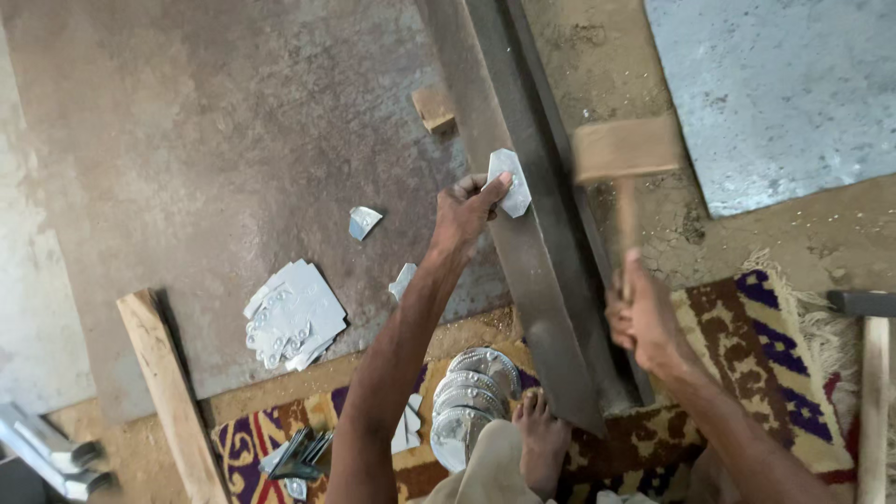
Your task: The person sits on a floor mat and hammers small cut metal pieces flat and shaped on a heavy steel beam using a wooden mallet, then stacks the finished pieces with a pile of embossed metal plates. They reposition each piece by hand between hammer strikes.
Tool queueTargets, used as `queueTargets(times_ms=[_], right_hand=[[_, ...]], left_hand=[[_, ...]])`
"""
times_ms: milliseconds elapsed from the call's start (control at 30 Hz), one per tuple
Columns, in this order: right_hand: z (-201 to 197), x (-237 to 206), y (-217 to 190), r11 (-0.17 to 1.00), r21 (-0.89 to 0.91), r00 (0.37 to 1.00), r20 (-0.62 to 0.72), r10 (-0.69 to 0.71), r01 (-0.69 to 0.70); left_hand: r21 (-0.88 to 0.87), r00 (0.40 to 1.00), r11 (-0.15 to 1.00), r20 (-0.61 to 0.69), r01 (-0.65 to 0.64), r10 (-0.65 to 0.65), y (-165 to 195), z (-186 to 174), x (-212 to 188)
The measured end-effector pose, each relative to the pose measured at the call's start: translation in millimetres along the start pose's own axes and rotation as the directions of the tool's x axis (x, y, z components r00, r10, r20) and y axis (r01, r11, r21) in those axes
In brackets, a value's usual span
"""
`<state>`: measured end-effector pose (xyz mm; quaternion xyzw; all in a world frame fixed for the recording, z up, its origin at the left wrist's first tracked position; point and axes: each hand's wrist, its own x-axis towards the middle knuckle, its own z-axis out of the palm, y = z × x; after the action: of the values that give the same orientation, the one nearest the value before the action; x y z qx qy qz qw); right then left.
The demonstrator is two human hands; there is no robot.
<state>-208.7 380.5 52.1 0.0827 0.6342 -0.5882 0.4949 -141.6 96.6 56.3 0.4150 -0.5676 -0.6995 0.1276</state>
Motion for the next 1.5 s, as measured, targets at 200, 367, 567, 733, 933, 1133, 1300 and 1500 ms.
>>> queueTargets(times_ms=[200, 367, 567, 733, 933, 1133, 1300, 1500], right_hand=[[-2, -1, -1, 0.983, -0.185, 0.991, 0.132, 0.039, -0.014], [-6, -15, 9, 0.979, -0.192, 0.983, 0.184, -0.028, 0.064], [-1, -25, 15, 0.965, -0.260, 0.999, -0.036, -0.027, 0.017], [-6, -31, 2, 0.939, -0.239, 0.969, 0.043, -0.244, 0.247], [-6, -41, -2, 0.955, -0.250, 0.986, 0.000, -0.165, 0.159], [10, -56, -19, 0.953, -0.241, 0.982, 0.017, -0.187, 0.186], [-3, -87, -34, 0.895, -0.189, 0.915, 0.074, -0.397, 0.404], [-6, -64, -12, 0.636, -0.135, 0.650, 0.145, -0.746, 0.760]], left_hand=[[-0.002, 1.000, 1.000, -0.017, -0.015, 0.015, -7, 0, 5], [-0.297, 0.989, 0.948, 0.127, 0.111, -0.076, 1, 2, -3], [-0.429, 0.971, 0.902, 0.230, 0.044, 0.061, 16, -9, -22], [-0.112, 0.996, 0.993, 0.070, -0.045, 0.053, 18, 1, -13], [-0.233, 0.999, 0.972, -0.021, 0.034, -0.040, -9, 6, -10], [-0.227, 0.999, 0.973, -0.040, -0.043, 0.035, -19, 7, -14], [-0.223, 0.993, 0.968, -0.058, -0.118, 0.107, -25, 10, -13], [-0.243, 0.988, 0.959, -0.077, -0.146, 0.131, -29, 13, -10]])
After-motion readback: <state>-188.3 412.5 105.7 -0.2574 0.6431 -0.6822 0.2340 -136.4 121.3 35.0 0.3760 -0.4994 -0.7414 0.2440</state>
